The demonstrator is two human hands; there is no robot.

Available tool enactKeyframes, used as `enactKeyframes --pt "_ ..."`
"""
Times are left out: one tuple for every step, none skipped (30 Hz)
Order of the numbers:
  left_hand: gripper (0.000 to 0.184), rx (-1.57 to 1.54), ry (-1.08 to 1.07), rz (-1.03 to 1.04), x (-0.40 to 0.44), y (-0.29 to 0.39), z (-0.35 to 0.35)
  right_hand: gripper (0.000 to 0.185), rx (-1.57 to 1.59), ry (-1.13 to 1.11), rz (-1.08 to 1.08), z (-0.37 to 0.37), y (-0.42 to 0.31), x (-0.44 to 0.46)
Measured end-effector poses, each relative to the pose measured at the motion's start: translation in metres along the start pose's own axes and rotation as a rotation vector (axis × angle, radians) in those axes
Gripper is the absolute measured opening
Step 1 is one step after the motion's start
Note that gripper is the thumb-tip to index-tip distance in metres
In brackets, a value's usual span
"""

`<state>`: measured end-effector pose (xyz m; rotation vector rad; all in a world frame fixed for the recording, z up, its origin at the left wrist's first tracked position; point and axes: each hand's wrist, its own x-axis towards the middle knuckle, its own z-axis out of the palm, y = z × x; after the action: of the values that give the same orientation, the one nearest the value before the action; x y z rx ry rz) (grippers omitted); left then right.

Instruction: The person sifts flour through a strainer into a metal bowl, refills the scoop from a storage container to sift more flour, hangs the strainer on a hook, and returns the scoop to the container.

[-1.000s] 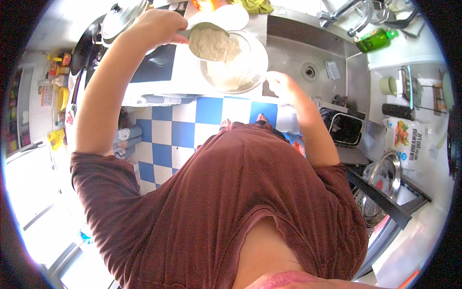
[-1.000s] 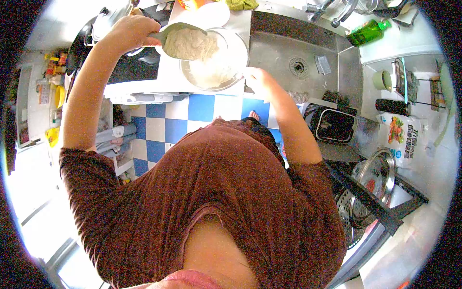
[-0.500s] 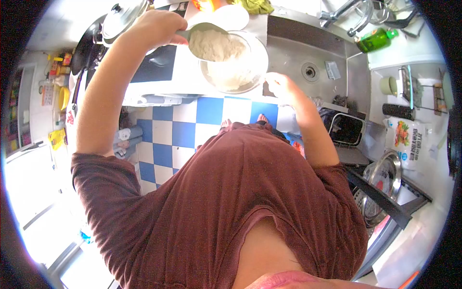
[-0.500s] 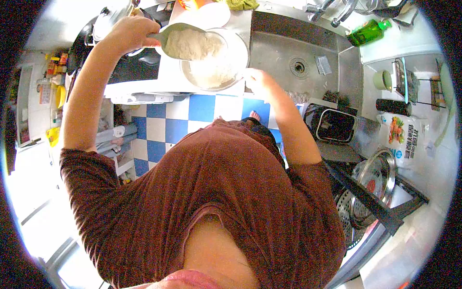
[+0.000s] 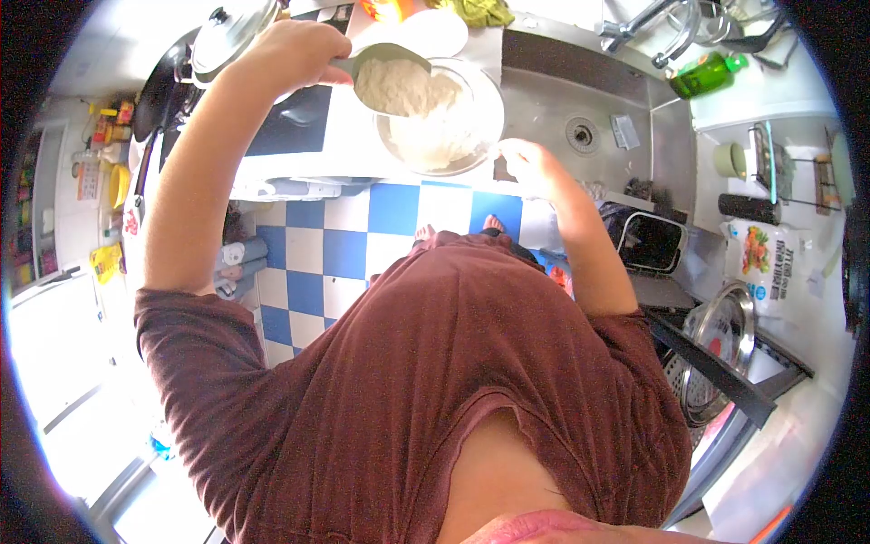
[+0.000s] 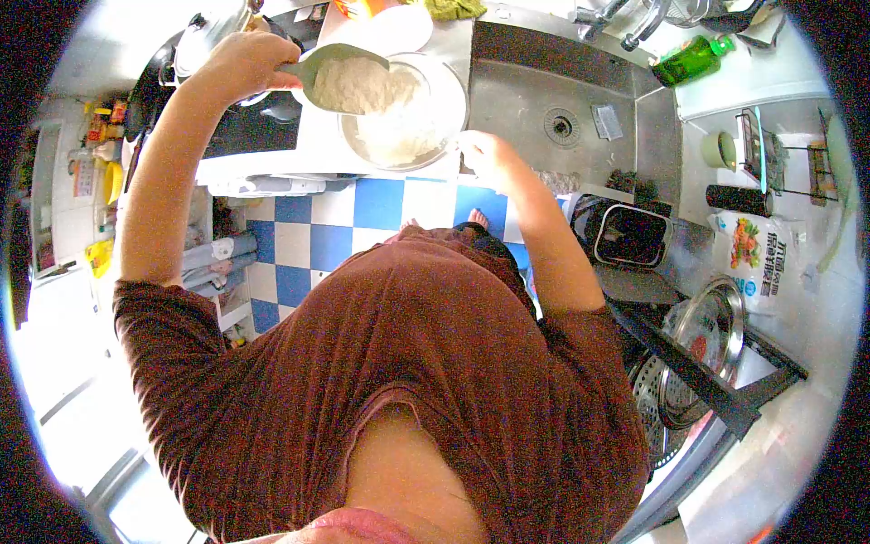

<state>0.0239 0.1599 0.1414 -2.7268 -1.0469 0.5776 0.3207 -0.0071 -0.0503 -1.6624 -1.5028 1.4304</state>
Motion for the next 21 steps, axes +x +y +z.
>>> enactKeyframes --pt "0.038 0.002 0.006 0.002 0.000 0.000 0.000 0.030 0.003 0.014 -0.005 0.000 0.001 0.000" --pt "0.038 0.009 0.009 -0.006 -0.001 0.001 0.000 0.030 0.013 -0.006 0.010 -0.001 0.000 0.000" --pt "0.038 0.017 0.012 -0.014 -0.001 0.001 -0.001 0.030 0.024 -0.026 0.026 -0.002 -0.004 -0.002" --pt "0.038 0.025 0.014 -0.022 -0.001 0.002 -0.002 0.030 0.036 -0.047 0.041 -0.003 -0.006 -0.003" --pt "0.038 0.023 0.020 -0.014 -0.002 0.002 -0.002 0.030 0.042 -0.048 0.052 -0.003 -0.006 -0.002" --pt "0.039 0.020 0.027 -0.007 -0.002 0.001 -0.002 0.030 0.046 -0.048 0.063 -0.003 -0.004 -0.001" --pt "0.039 0.016 0.033 0.001 -0.003 0.001 -0.001 0.030 0.051 -0.049 0.074 -0.003 -0.003 -0.001" --pt "0.039 0.006 0.033 0.001 -0.003 0.000 -0.001 0.030 0.040 -0.042 0.061 -0.002 -0.004 -0.001" --pt "0.038 -0.003 0.032 0.002 -0.003 -0.002 0.000 0.030 0.030 -0.036 0.047 -0.002 -0.004 -0.001" --pt "0.038 -0.012 0.032 0.003 -0.003 -0.002 0.001 0.030 0.021 -0.028 0.034 -0.001 -0.005 -0.002" --pt "0.038 -0.014 0.019 -0.008 -0.003 -0.002 0.000 0.030 0.020 -0.027 0.023 -0.001 -0.004 -0.002" --pt "0.038 -0.016 0.007 -0.019 -0.003 -0.001 -0.002 0.030 0.020 -0.026 0.011 0.000 -0.002 -0.002" --pt "0.038 -0.018 -0.006 -0.031 -0.003 0.000 -0.003 0.030 0.020 -0.024 0.004 0.000 -0.002 -0.002" --pt "0.038 -0.022 -0.011 -0.031 -0.003 0.000 -0.005 0.031 0.020 -0.023 -0.003 0.000 -0.002 -0.002" --pt "0.037 -0.026 -0.017 -0.030 -0.004 0.000 -0.007 0.030 0.020 -0.021 -0.004 0.001 -0.004 -0.002" --pt "0.037 -0.031 -0.023 -0.029 -0.004 0.001 -0.008 0.030 0.015 -0.024 -0.014 0.001 -0.003 -0.001" --pt "0.037 -0.028 -0.015 -0.025 -0.003 0.000 -0.007 0.030 0.010 -0.027 -0.024 0.001 -0.002 -0.001" --pt "0.036 -0.025 -0.009 -0.021 -0.002 -0.002 -0.005 0.030 0.001 -0.037 -0.045 0.001 0.002 0.002" --pt "0.036 -0.022 -0.003 -0.017 -0.002 -0.003 -0.004 0.030 -0.007 -0.047 -0.066 0.002 0.004 0.003" --pt "0.036 -0.029 -0.010 -0.025 -0.002 -0.003 -0.004 0.030 0.025 -0.039 -0.047 0.003 0.006 0.003" --pt "0.036 -0.035 -0.016 -0.034 -0.002 -0.002 -0.005 0.030 0.056 -0.030 -0.028 0.003 0.005 0.003"
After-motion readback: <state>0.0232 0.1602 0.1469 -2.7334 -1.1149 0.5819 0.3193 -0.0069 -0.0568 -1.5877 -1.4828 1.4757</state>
